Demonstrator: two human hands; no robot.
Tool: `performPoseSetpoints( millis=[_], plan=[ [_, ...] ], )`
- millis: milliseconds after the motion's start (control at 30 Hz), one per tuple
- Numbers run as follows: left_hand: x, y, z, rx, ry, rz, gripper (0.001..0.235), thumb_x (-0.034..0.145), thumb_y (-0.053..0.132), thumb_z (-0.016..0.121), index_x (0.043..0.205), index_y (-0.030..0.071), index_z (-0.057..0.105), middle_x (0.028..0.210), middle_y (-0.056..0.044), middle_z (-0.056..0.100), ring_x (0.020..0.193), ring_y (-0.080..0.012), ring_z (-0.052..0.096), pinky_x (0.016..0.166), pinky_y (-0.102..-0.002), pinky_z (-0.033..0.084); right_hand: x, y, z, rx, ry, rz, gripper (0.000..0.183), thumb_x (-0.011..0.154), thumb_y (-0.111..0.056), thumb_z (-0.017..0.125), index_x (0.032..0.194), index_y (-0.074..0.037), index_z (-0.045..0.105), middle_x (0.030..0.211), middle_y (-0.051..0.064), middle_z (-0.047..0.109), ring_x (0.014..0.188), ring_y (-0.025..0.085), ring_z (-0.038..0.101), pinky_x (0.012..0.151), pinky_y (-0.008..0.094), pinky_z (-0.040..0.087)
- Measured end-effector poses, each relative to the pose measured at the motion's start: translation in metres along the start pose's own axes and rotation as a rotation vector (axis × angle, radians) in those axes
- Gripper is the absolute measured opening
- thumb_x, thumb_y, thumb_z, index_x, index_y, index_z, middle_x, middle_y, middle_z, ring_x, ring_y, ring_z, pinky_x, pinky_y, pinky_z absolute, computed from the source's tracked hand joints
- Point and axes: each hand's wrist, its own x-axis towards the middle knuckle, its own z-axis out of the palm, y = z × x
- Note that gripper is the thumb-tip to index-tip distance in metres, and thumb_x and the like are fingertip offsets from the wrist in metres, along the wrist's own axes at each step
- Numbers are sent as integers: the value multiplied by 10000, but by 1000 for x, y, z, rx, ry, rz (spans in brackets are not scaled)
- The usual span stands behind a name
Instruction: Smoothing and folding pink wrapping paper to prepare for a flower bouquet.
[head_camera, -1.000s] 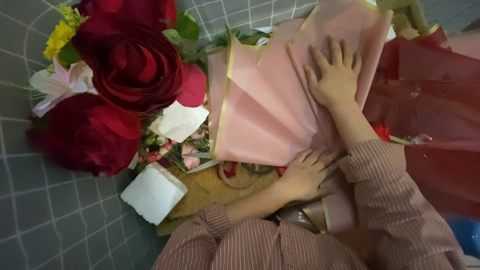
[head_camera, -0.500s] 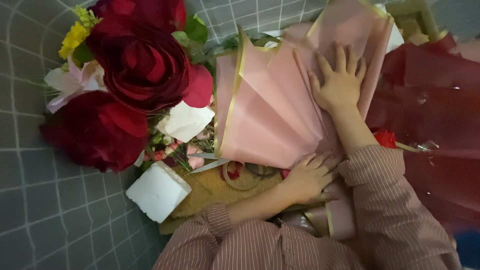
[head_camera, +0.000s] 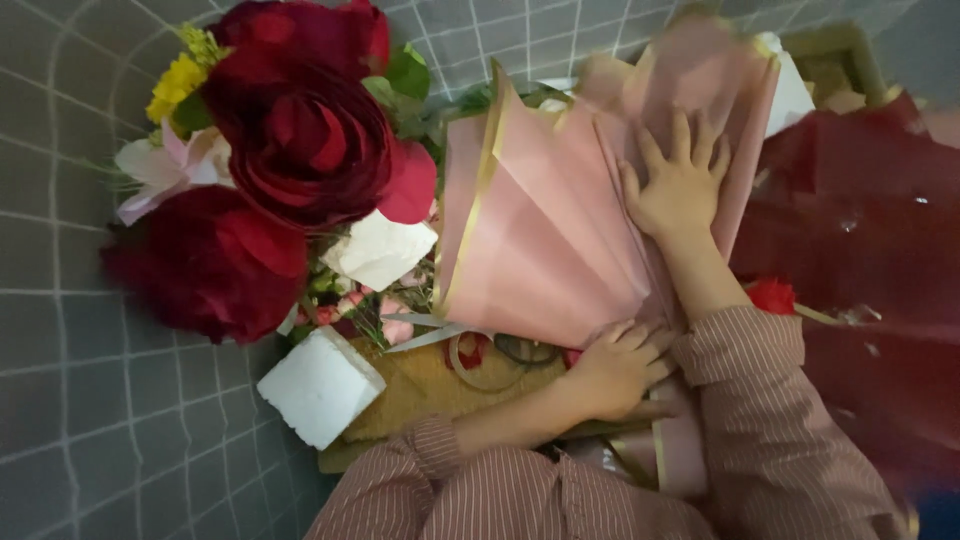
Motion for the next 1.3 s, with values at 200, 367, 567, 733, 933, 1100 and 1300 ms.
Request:
performPoseSetpoints(
  millis=[200,367,567,733,933,1100,1300],
  plan=[
    [-1,-3,6,-40,228,13,703,824,754,450,1185,191,667,1400,-83,643,1448,-317,516,1181,-534,351,2,7,11,-16,-39,25,554,1057,-578,484,1518,-283,570,1694,139,304,1551,415,154,1179,696,110],
    [2,-3,-22,-64,130,41,707,826,705,532,1193,130,718,1546,-157,545,1432,-359,512,1168,-488,386,5,-3,-10,-3,-27,8,578,1040,-497,477,1494,-180,644,1676,191,302,1505,450,219,1138,699,176],
    [2,-4,-21,27,20,45,897,795,741,619,1528,238,497,1582,-58,513,1467,-314,466,1165,-487,406,2,2,-55,273,-4,-21,457,1060,-351,532,1394,-66,658,1606,240,366,1425,468,379,1104,691,220],
    [13,1,-44,51,-77,58,746,833,717,563,1375,211,648,1570,-92,476,1428,-340,443,1103,-491,401,-26,-5,-135,296,236,-427,294,1065,-138,691,1337,-29,675,1461,207,564,1392,447,540,1076,580,387],
    [25,13,-90,-117,-172,-8,497,934,446,603,1331,150,652,1593,-209,389,1480,-445,343,1197,-619,306,-68,32,-137,199,333,-254,320,1093,-277,641,1337,-74,683,1454,216,537,1326,424,521,1043,580,370],
    [24,6,-76,-156,38,51,309,914,304,651,1138,108,732,1520,-184,476,1401,-424,486,1110,-599,433,-86,35,-126,308,300,-263,513,972,-308,755,1351,13,626,1449,301,458,1329,475,452,1114,591,378],
    [23,1,-63,-147,137,100,303,919,252,666,1168,88,719,1438,-197,454,1257,-397,577,1082,-586,463,-94,15,-124,263,170,-322,706,884,-667,677,1364,-150,651,1497,214,440,1372,442,450,1077,629,354]
  ],
)
